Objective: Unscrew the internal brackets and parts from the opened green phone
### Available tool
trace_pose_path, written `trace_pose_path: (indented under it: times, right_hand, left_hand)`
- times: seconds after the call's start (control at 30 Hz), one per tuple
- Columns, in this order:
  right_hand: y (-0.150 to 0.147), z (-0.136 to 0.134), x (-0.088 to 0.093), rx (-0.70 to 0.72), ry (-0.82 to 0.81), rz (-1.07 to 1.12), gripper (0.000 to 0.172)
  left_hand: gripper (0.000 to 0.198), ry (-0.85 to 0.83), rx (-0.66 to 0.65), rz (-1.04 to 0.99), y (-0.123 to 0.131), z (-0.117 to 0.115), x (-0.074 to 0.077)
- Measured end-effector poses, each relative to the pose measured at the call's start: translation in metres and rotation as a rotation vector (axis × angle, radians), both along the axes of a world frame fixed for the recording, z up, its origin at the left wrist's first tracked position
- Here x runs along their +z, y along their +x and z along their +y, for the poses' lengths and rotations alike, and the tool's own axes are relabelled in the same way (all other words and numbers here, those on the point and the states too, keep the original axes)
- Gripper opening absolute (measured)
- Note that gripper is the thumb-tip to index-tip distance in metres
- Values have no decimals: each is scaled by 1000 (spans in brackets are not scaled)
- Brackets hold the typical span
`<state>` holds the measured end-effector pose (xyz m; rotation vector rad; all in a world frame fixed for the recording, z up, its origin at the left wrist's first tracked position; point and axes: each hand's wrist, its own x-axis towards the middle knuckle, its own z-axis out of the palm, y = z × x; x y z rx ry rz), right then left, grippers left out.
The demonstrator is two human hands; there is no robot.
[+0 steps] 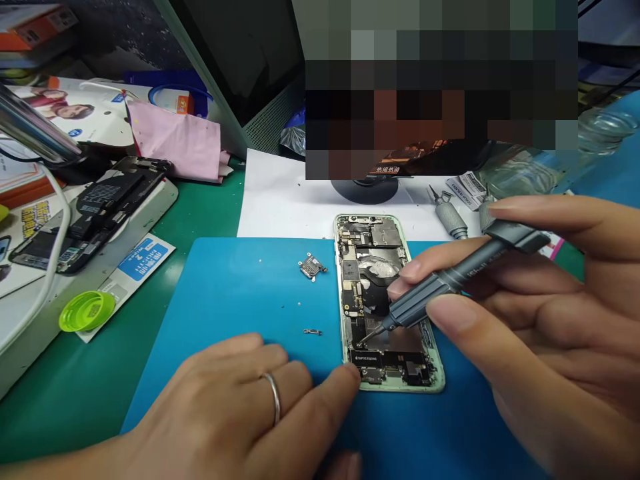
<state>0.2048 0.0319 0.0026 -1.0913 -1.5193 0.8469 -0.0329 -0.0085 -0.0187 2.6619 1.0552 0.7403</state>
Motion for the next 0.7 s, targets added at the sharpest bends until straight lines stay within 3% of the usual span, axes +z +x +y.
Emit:
trace_pose_path:
  times: [0.17, 0.3, 0.5, 0.7]
  right_hand:
    - [-2, 0, -1, 72, 77, 69, 51]
    - [0, -5, 1, 124, 121, 56, 57]
    - [2, -16, 3, 207, 186, 38, 68]
    - [3, -20, -5, 251, 197, 45, 71]
  left_hand:
    - [18, -136, 144, -88, 7, 6, 14]
    - [18, -139, 98, -115, 8, 11, 19]
    - [9, -100, -26, -173, 5, 18, 9]
    - [12, -136, -49, -202, 6, 19, 8]
